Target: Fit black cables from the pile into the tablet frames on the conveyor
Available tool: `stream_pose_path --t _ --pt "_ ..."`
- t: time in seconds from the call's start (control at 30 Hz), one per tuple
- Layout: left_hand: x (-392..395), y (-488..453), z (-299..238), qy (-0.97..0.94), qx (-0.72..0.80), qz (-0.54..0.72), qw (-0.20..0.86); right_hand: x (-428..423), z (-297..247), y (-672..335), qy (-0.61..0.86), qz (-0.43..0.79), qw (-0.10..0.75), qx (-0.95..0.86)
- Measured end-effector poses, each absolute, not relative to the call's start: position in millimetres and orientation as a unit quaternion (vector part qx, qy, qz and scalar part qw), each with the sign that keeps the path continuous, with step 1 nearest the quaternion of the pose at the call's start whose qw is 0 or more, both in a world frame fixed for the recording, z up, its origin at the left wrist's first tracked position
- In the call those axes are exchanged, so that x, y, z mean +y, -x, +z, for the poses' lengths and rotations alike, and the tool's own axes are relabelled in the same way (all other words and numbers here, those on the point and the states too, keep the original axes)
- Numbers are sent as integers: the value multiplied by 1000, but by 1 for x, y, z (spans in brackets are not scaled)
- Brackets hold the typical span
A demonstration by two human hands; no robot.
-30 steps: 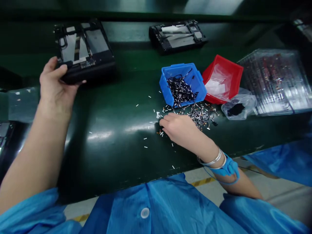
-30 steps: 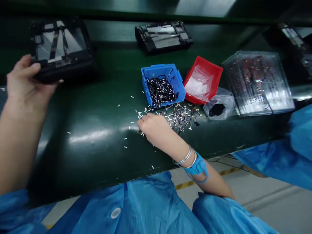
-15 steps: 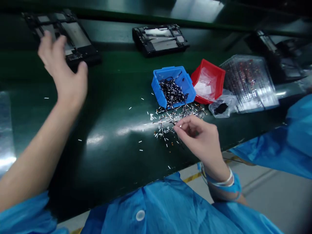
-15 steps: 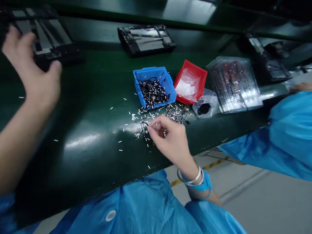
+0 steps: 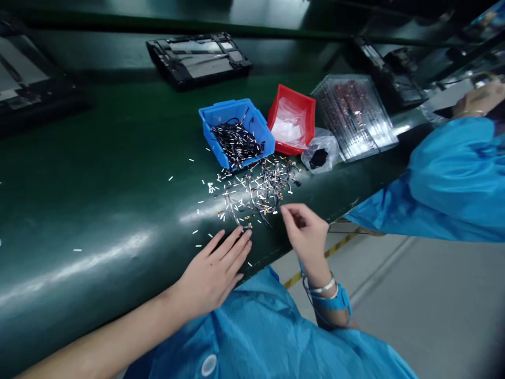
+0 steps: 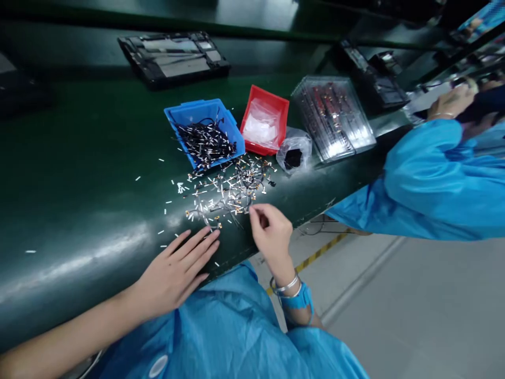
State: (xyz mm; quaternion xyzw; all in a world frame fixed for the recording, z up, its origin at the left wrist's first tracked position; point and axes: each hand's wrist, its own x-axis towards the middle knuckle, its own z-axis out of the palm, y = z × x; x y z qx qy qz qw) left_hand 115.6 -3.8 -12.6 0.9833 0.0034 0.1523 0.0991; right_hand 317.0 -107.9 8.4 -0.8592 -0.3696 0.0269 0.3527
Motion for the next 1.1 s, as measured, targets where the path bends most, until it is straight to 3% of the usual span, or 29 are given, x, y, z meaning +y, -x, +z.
stream_pose_path --t 0.17,0.7,0.93,1.1 --pt "1 -116 -13 -981 -3 167 97 -110 -5 -375 870 -74 348 -341" --pt "10 -115 -10 -968 -18 195 154 -99 -10 -406 859 -66 283 -421" --pt "12 -114 -9 -969 -23 183 167 -109 1 -392 908 61 279 -306" --pt "9 -114 -11 -963 -9 197 183 -117 2 -395 897 35 322 -300"
